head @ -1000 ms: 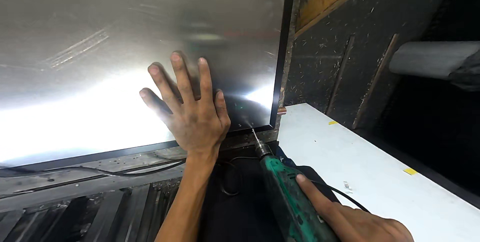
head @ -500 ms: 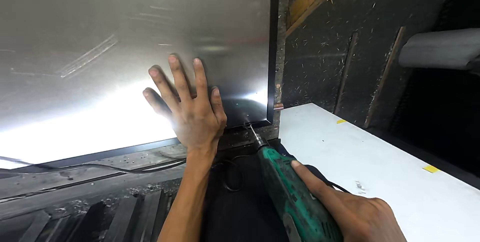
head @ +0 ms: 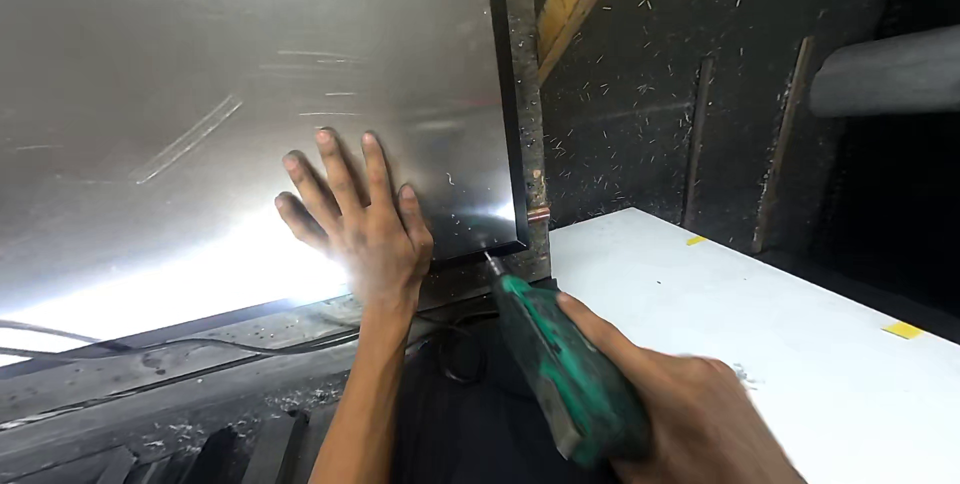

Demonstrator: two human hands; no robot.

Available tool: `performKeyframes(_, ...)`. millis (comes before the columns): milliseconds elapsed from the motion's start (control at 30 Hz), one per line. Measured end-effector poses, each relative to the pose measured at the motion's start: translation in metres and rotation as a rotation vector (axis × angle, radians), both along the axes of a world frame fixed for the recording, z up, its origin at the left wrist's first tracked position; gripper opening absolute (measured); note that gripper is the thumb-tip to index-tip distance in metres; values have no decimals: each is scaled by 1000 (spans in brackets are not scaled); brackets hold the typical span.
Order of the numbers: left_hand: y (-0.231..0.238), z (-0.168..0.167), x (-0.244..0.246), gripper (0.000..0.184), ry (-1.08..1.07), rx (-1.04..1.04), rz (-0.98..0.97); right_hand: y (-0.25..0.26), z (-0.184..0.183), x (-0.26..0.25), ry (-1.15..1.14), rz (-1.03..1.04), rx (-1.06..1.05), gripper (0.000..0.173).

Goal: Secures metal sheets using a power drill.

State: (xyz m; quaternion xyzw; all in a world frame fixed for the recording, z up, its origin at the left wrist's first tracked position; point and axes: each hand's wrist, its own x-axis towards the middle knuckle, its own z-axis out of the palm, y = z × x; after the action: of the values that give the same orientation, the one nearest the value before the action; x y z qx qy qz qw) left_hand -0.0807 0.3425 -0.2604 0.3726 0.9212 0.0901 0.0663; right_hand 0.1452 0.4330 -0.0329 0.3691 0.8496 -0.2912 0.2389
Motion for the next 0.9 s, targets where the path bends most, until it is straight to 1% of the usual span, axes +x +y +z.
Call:
performKeyframes(67,0,-1,0,60,-3,2,6,14,35,7,-26,-93,-122,79)
performKeyframes(133,1,0,1,60,-8,9,11,27,54,16,-6,-164,-179,78)
performKeyframes(233,2,2,0,60,-8,22,9,39,46,20,46,-197,-129,78)
performKeyframes(300,2,2,0,60,-11,25,10,45,34,19,49,-182,-83,80)
performKeyframes(433,2,2,0,60,-20,25,7,53,23,15,27,-145,-72,81)
performKeyframes(567,3,3,0,59,-22,39,16,57,21,8,19,-149,-81,81)
performKeyframes(733,3,4,0,60,-31,36,15,54,26,-4,-47,-110,-71,82)
performKeyframes(833,4,4,1,60,-25,34,20,49,30,-19,-137,-47,-57,89)
performKeyframes(900,5,3,2,60,-21,28,24,47,29,-24,-180,40,-14,92)
